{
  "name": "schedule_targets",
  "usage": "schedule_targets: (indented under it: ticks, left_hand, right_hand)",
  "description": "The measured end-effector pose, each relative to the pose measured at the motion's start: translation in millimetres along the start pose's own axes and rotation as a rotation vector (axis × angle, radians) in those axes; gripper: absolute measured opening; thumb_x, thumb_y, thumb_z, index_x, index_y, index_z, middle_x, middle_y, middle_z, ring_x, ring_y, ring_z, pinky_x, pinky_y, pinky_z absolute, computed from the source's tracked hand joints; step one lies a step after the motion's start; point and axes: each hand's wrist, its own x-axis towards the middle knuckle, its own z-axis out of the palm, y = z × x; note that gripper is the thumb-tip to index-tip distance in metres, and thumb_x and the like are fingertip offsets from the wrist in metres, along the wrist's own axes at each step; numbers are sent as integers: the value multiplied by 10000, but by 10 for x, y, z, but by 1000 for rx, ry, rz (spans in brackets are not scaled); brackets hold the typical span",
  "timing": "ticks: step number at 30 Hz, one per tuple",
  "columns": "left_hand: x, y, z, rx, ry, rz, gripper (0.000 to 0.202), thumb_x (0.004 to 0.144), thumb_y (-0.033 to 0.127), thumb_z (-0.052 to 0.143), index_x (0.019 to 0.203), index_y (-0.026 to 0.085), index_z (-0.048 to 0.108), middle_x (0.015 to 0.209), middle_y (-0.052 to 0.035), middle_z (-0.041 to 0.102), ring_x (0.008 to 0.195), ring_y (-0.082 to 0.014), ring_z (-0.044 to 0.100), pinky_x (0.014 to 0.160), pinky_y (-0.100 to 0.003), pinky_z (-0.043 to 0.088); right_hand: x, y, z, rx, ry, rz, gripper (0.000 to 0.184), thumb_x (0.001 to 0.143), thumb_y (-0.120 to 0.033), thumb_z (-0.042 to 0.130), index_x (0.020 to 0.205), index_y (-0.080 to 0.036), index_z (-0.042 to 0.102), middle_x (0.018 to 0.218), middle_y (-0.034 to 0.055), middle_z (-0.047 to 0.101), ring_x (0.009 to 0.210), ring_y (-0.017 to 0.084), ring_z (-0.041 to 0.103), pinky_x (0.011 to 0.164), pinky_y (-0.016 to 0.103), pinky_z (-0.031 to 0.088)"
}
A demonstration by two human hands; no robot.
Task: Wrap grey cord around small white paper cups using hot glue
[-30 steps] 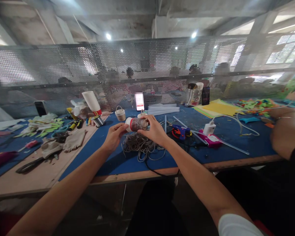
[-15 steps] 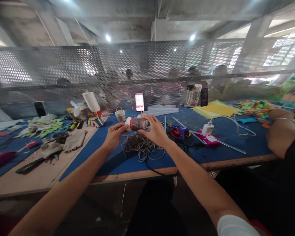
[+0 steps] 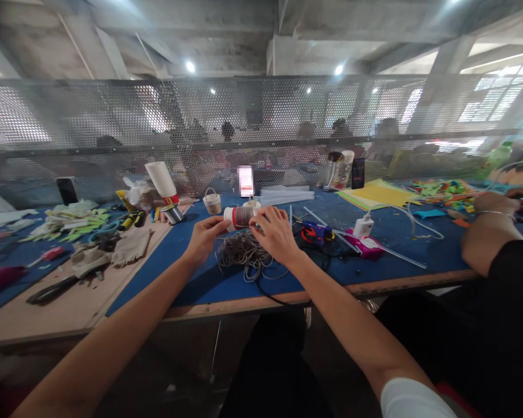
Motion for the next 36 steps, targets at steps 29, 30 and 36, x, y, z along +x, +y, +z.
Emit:
schedule_targets:
  ticks: [29, 30, 36]
  left_hand:
    - [13, 12, 13, 34, 31, 25, 226, 679, 369, 819, 782, 172, 782, 719, -5, 682, 667, -128, 538, 680, -244, 441]
    - [17, 1, 8, 36, 26, 26, 228, 684, 373, 816, 783, 170, 781, 717, -5, 679, 670, -129, 539, 683, -244, 441]
    - [43, -75, -33, 69, 3, 38, 238, 709, 383, 793, 790, 160, 771, 715, -2, 664, 682, -131, 539, 693, -243, 435]
  right_hand:
    - [-544, 936, -774, -396, -531, 1016, 563, 863, -628, 452, 770, -162, 755, 786, 177, 740, 834, 306, 713, 704, 356, 472]
    - [-561, 944, -783, -390, -512, 1018, 547, 862, -610, 456, 721, -167, 745, 743, 167, 733, 797, 295, 710, 677, 345, 462]
    - [-687, 980, -820, -222, -204, 1042, 428, 788, -586, 590, 632, -196, 673, 587, 77, 677, 680, 244, 680, 571, 290, 417]
